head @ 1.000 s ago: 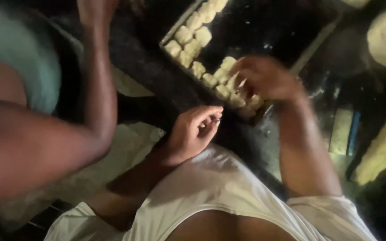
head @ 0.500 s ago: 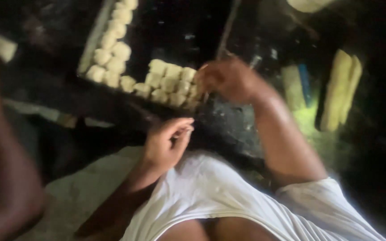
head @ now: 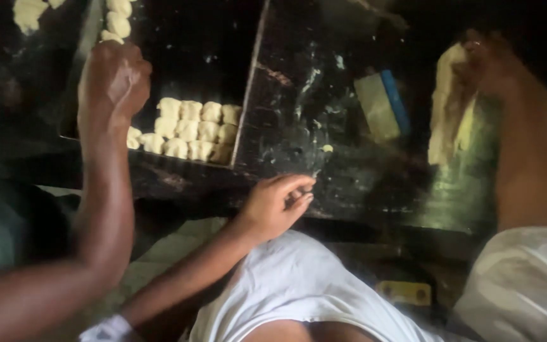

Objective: The recorder is seen preparing pieces of dough and placing them into a baking tray.

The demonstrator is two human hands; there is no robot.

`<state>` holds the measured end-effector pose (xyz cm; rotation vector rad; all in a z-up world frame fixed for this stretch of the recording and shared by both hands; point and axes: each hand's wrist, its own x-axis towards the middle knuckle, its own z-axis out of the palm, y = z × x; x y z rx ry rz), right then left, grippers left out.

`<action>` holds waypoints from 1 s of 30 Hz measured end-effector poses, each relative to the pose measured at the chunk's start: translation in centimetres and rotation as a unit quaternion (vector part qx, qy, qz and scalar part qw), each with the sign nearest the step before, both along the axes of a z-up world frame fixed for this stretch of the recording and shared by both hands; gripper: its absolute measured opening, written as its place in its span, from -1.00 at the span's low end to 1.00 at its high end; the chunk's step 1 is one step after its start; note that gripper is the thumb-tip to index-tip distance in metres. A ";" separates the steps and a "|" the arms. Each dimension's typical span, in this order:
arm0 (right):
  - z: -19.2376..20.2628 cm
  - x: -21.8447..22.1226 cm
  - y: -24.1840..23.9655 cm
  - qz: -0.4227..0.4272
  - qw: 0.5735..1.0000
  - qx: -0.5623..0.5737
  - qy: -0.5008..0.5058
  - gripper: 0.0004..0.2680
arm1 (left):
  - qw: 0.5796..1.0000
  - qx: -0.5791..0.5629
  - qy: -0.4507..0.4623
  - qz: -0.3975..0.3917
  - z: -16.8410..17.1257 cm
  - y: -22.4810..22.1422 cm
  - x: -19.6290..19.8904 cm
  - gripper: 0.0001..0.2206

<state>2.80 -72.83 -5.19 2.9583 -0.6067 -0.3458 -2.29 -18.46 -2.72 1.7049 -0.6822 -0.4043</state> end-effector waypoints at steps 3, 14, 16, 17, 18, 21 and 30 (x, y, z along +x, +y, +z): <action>-0.1 -4.4 1.2 -0.012 0.993 0.091 -0.072 -0.63 | 0.998 0.007 -0.040 -0.039 0.0 -4.3 -0.4 -0.73; 8.6 -31.0 9.5 0.159 0.793 0.411 -0.420 -0.55 | 0.939 -0.003 -0.319 -0.131 -6.5 -23.2 -5.6 -0.32; 6.7 -34.7 7.0 0.081 0.705 0.487 -0.510 -0.66 | 0.931 -0.024 -0.261 -0.252 -8.1 -24.7 -6.4 -0.63; 7.2 -35.0 6.4 0.074 0.703 0.479 -0.521 -0.66 | 0.926 -0.027 -0.266 -0.266 -7.5 -25.0 -6.1 -0.63; 7.7 -35.4 5.9 0.023 0.685 0.491 -0.539 -0.68 | 0.941 0.015 -0.141 -0.308 -7.1 -25.2 -6.1 -0.71; 8.3 -35.0 6.0 -0.096 0.675 0.471 -0.559 -0.71 | 0.931 0.045 0.091 -0.350 -5.0 -26.8 -4.4 -0.75; -3.5 -37.1 2.3 -0.183 0.892 0.112 -0.397 -0.69 | 0.954 0.169 0.037 -0.247 -8.4 -30.3 -3.8 -0.65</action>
